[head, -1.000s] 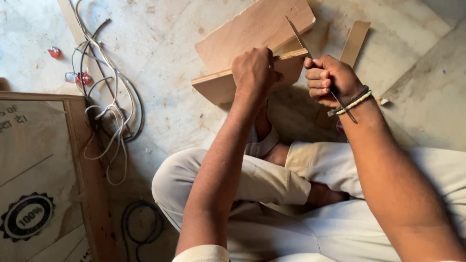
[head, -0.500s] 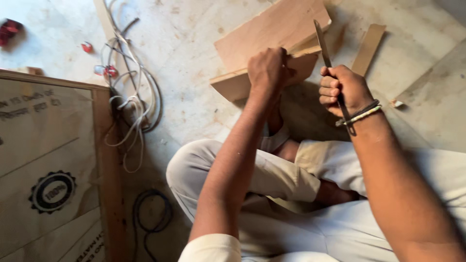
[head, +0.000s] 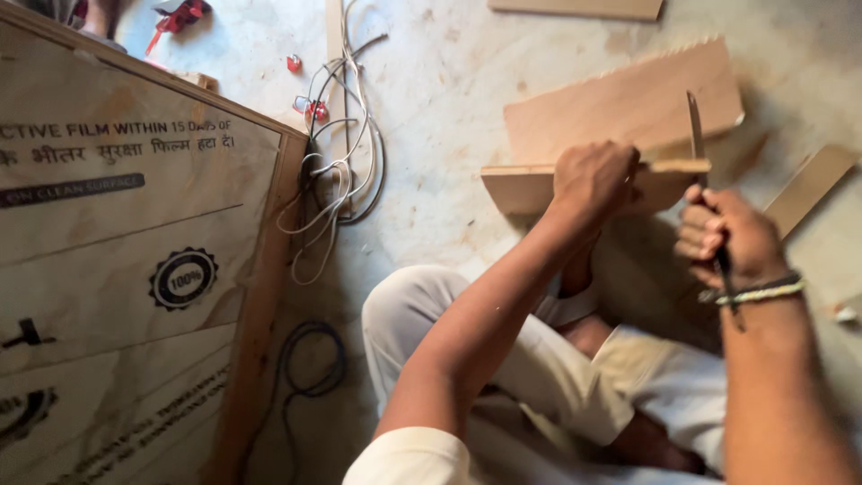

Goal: The person sits on the floor and uses a hand saw to smooth the edges of a rectangular wooden piece. They hold the wood with one hand and repeatedly scrape the saw along the edges to remove roughness.

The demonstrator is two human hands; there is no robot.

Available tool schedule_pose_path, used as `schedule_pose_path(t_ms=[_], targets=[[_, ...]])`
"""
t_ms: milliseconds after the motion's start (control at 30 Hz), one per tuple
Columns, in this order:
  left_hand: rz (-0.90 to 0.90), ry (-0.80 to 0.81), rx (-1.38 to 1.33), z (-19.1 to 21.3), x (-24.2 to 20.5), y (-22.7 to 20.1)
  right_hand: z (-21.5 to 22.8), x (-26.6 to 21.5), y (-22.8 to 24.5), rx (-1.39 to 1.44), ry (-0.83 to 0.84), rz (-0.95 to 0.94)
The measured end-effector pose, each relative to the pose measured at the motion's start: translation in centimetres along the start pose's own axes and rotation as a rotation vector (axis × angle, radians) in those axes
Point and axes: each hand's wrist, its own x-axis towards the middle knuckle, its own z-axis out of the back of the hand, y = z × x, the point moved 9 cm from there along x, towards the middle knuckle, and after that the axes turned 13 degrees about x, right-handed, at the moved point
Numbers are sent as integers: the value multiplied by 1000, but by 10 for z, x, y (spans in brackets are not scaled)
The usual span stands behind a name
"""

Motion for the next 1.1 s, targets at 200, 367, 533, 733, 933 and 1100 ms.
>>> schedule_pose_path(t_ms=[200, 367, 533, 733, 933, 1100], targets=[[-34, 82, -10, 10, 6, -5, -7, -8, -20, 160, -12, 10], [-59, 4, 4, 9, -1, -7, -6, -3, -13, 160, 63, -53], [-53, 19, -16, 6, 1, -4, 0, 4, -7, 101, 28, -25], [-23, 52, -24, -1, 18, 8, -12, -18, -27, 275, 80, 14], [-104, -276, -97, -30, 46, 22, -48, -85, -49, 669, 302, 6], [-33, -301, 18, -89, 74, 34, -100, -151, -77, 174, 53, 182]])
